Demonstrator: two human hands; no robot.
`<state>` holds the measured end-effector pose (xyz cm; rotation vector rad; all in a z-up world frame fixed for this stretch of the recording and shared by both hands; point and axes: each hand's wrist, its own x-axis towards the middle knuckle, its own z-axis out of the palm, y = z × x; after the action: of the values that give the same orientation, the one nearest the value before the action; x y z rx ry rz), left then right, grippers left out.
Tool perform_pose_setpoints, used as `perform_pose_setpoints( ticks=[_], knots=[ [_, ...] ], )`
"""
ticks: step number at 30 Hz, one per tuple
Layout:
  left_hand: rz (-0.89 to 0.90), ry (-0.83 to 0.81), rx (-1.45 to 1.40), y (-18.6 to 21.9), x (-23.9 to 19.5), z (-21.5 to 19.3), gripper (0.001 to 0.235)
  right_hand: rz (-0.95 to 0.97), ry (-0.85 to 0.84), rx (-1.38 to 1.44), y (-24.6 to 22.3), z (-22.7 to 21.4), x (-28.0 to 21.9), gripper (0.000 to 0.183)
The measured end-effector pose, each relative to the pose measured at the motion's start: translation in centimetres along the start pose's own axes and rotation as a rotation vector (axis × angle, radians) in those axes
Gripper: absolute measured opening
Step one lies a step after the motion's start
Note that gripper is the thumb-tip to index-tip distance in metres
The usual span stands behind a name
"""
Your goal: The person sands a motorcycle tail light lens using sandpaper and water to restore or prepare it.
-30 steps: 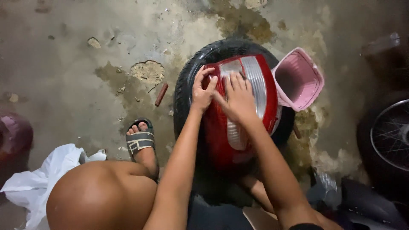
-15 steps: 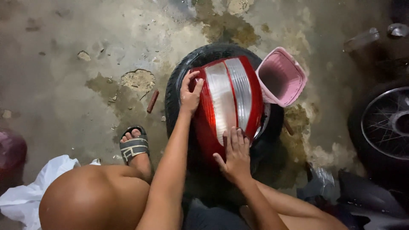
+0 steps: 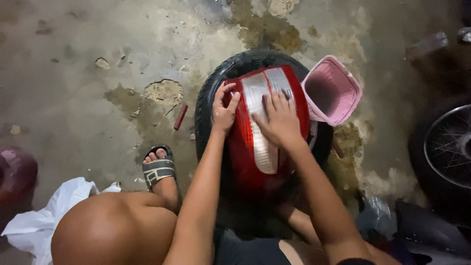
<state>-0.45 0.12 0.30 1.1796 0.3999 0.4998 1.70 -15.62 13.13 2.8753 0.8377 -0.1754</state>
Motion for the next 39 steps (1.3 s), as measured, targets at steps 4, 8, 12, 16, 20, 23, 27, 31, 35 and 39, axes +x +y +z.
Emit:
perform_pose_setpoints(
  ticks=[4,8,12,16,20,23,27,31,35,39],
  knots=[
    [0.024,0.010,-0.015,-0.2,0.1,0.1,0.034,0.058,-0.163,-0.015,1.9,1.3,6.6,0.098],
    [0.022,0.013,-0.032,-0.5,0.2,0.1,0.034,0.101,-0.264,-0.012,2.1,0.9,9.4,0.103],
    [0.038,0.003,-0.031,-0.2,0.0,0.0,0.033,0.087,-0.229,-0.002,0.1,-2.4,5.8,0.092],
    [0.047,-0.017,-0.040,-0.7,0.4,0.1,0.034,-0.047,0.035,0.052,0.2,-2.6,-2.7,0.080],
    [0.052,-0.026,-0.009,-1.2,1.0,0.0,0.032,0.116,0.035,0.545,0.2,-7.6,-10.2,0.054],
    [0.082,-0.049,0.022,-0.7,0.5,-0.2,0.032,0.605,0.113,1.534,3.7,-8.0,-12.9,0.052],
    [0.107,-0.040,0.098,-2.1,0.9,-0.2,0.032,0.673,0.222,2.393,8.9,-6.9,-13.6,0.048],
    [0.198,0.050,0.302,2.4,0.1,0.4,0.030,0.608,0.175,2.478,9.5,-7.5,-13.4,0.049],
    [0.515,0.028,0.506,7.9,-1.2,3.0,0.032,0.751,0.168,2.397,7.8,-10.1,-12.4,0.036],
    [0.108,-0.241,-0.159,7.6,-4.7,9.5,0.047,0.761,0.161,2.179,5.7,-13.1,-9.7,0.035]
  ],
)
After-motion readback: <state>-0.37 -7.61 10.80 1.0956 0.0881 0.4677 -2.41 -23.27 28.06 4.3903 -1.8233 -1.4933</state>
